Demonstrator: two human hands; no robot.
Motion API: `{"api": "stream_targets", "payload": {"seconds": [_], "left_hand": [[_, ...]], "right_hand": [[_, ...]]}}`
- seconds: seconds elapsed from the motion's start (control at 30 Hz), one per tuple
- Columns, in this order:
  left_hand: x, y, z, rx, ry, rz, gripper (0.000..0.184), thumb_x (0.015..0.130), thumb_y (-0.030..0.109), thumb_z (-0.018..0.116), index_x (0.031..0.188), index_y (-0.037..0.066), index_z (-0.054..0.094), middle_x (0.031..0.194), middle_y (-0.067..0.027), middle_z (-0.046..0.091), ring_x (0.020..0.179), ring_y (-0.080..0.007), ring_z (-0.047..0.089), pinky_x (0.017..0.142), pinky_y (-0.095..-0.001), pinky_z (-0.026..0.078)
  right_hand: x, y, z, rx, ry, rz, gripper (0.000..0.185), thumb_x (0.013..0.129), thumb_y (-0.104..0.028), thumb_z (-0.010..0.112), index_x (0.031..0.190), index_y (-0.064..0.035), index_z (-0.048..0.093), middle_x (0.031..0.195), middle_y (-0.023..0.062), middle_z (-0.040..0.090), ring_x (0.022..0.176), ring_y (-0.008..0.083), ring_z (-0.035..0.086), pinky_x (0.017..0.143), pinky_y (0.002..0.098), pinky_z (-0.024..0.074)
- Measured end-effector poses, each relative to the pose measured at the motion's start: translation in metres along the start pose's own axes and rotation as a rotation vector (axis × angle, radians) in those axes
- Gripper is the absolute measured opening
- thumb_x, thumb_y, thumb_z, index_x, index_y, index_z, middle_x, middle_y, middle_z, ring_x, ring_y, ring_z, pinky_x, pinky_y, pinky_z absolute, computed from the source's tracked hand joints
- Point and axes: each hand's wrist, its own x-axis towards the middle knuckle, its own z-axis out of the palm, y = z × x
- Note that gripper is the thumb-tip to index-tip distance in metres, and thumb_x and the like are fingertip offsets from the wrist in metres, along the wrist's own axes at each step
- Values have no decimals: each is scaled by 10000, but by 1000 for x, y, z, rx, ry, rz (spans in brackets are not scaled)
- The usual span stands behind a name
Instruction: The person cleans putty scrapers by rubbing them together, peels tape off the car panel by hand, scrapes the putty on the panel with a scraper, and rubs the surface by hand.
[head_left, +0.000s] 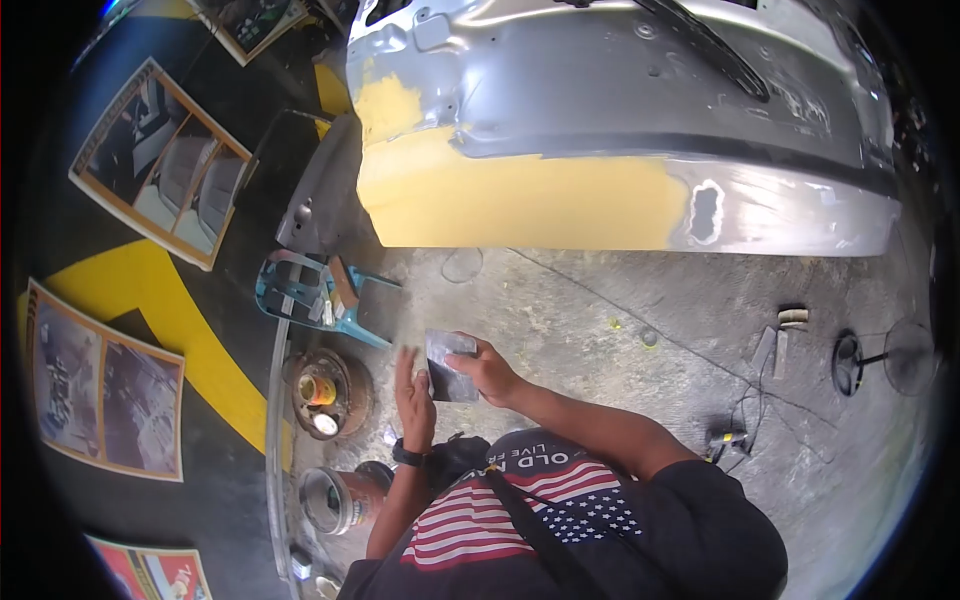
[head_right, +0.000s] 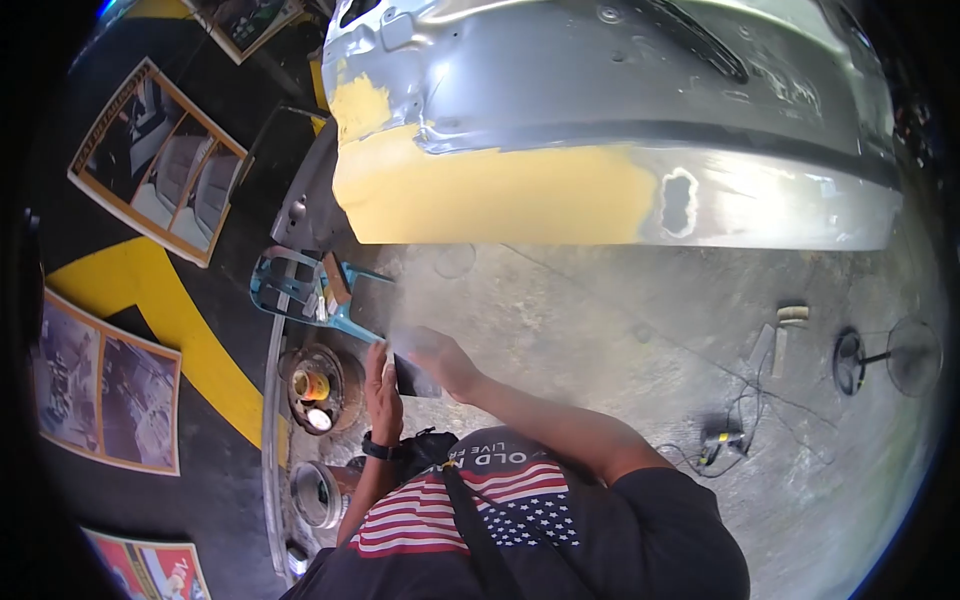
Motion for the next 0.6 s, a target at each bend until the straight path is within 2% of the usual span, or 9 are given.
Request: {"api": "stream_targets", "payload": {"seconds": [0.03, 0.17, 0.27, 0.3, 0.4, 0.43, 0.53, 0.57, 0.6], "left_hand": [[3, 2, -2, -160, -143, -93, 562, 1068, 380, 397, 1444, -32, 464, 1539, -181, 409, 1437, -267, 347, 1194, -391, 233], [2, 11, 14, -408, -141, -171, 720, 1069, 537, 276, 1446, -51, 452, 1518, -168, 438, 1405, -278, 398, 1191, -395, 244], [3, 7, 17, -481, -263, -79, 1035, 921, 812, 280, 1455, -64, 415, 1396, -166, 525, 1281, -248, 503, 1091, -386, 373], [7, 31, 15, -445, -326, -10, 923, 929, 721, 475, 1428, -56, 453, 1285, -128, 589, 1178, -204, 552, 1034, -357, 416], [20, 53, 13, -261, -456, -141, 726, 905, 467, 672, 1394, -41, 497, 1225, -110, 620, 1132, -184, 573, 992, -339, 442], [22, 53, 8, -353, -426, -335, 610, 844, 198, 689, 1387, -22, 520, 1221, -104, 631, 1142, -182, 566, 982, -332, 451], [28, 17, -9, -119, -432, 43, 597, 782, 70, 553, 1370, -10, 486, 1352, -150, 570, 1211, -269, 576, 981, -381, 523], [27, -19, -18, -414, -464, -267, 617, 782, 63, 491, 1393, -9, 453, 1365, -172, 558, 1198, -331, 603, 897, -439, 591], [26, 42, -2, -603, -354, -374, 634, 775, 67, 465, 1404, -9, 434, 1352, -187, 561, 1145, -385, 638, 775, -471, 636]], "right_hand": [[0, -4, 1, 12, 3, -16, 347, 932, -93, 603, 1269, -18, 579, 1095, 48, 659, 972, 141, 622, 867, 311, 508], [-5, -16, -5, -275, 66, -184, 334, 903, -63, 584, 1231, -1, 597, 1057, 85, 676, 935, 153, 614, 860, 324, 497], [-14, -31, -1, -520, 125, -346, 343, 896, -90, 587, 1223, 9, 611, 1089, 170, 672, 985, 261, 633, 892, 367, 498], [-17, -34, 1, -591, 148, -418, 352, 897, -122, 594, 1224, 6, 623, 1131, 230, 660, 1035, 361, 650, 917, 405, 502], [-18, -40, -10, -633, 282, -424, 331, 896, -137, 603, 1193, 5, 641, 1167, 250, 653, 1079, 405, 637, 928, 424, 503], [-12, -39, -20, -590, 340, -348, 296, 875, -133, 642, 1140, -3, 658, 1096, 238, 669, 1006, 366, 663, 892, 413, 516], [9, -18, -68, -403, 450, -173, 295, 881, -108, 670, 1162, -32, 625, 968, 91, 694, 847, 174, 660, 737, 328, 536], [3, -28, -70, -289, 499, -174, 285, 887, -129, 686, 1153, -51, 622, 962, 67, 687, 833, 162, 654, 715, 316, 530], [0, -33, -67, -170, 535, -184, 277, 892, -150, 702, 1144, -69, 620, 956, 42, 680, 820, 151, 648, 692, 304, 524]]}}
